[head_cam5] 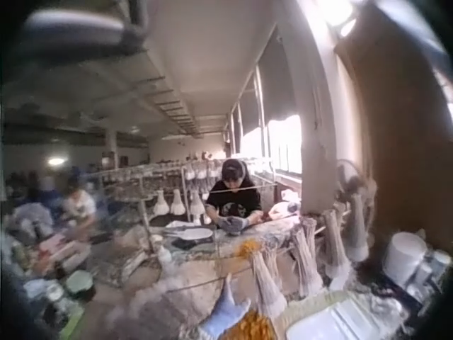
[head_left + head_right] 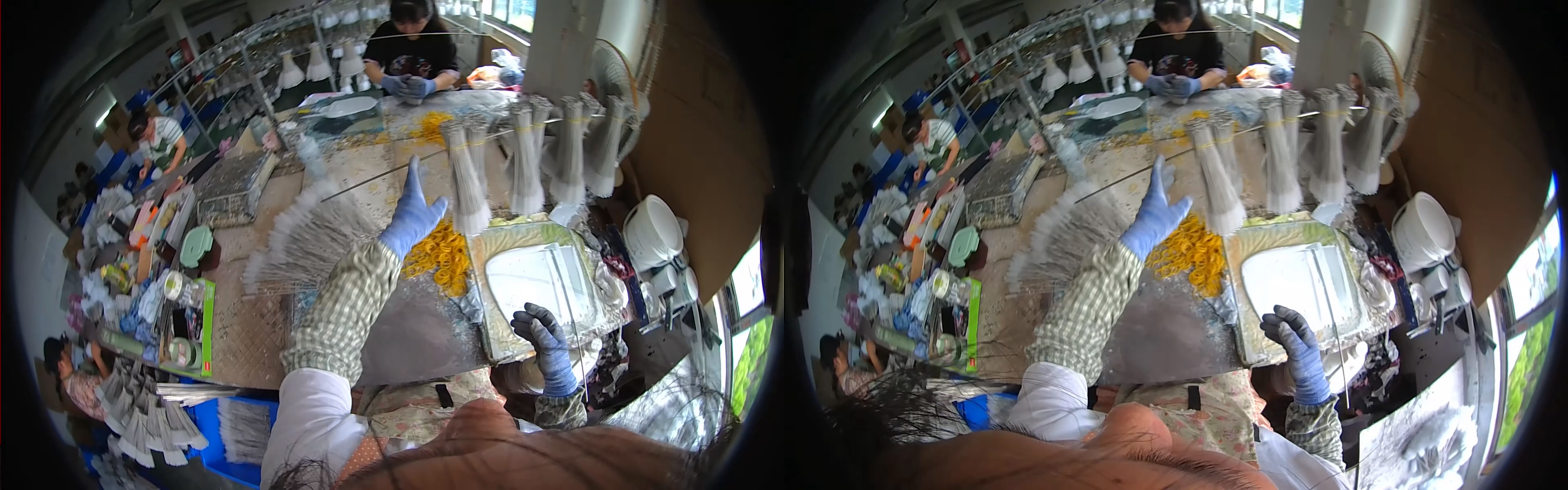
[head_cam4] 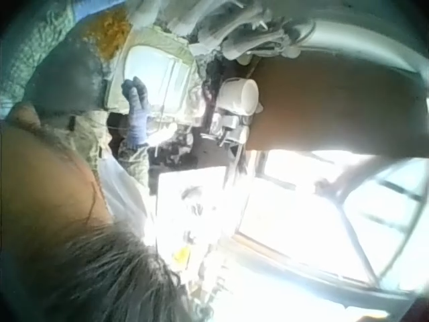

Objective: Bundling fiber strands, securing them with rubber bands, and applying adhesive or coating to the ends.

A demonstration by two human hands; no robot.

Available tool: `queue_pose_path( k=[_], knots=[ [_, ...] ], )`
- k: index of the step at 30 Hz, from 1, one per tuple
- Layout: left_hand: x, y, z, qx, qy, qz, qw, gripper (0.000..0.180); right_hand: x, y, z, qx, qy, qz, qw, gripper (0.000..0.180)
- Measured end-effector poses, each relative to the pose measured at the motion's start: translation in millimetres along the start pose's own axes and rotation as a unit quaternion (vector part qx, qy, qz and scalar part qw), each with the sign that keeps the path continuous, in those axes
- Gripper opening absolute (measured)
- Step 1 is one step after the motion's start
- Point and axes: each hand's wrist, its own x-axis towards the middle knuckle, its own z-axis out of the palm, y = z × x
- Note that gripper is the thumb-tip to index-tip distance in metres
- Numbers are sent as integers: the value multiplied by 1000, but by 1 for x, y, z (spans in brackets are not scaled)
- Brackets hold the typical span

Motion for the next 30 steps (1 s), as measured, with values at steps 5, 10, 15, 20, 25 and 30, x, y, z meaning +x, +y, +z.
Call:
queue_pose_path(
  k=[5,10,15,20,25,30],
  knots=[
    [-132,-36,-81,259,-139,81,952,62,23,21,54,-36,-86,105,990,37],
    [-226,-87,-201,545,-235,-45,804,60,95,63,133,-207,-236,59,948,44],
    [-238,-126,-260,675,-167,-99,712,61,235,123,239,-521,-199,-188,808,61],
    [-197,-143,-276,627,-134,-122,757,63,336,164,298,-574,-135,-45,807,86],
    [-178,-149,-282,547,-68,-171,816,63,329,190,322,-529,-201,-62,823,111],
    [-203,-154,-279,533,-78,-117,834,58,301,192,328,-456,-257,-58,850,111]
  ],
)
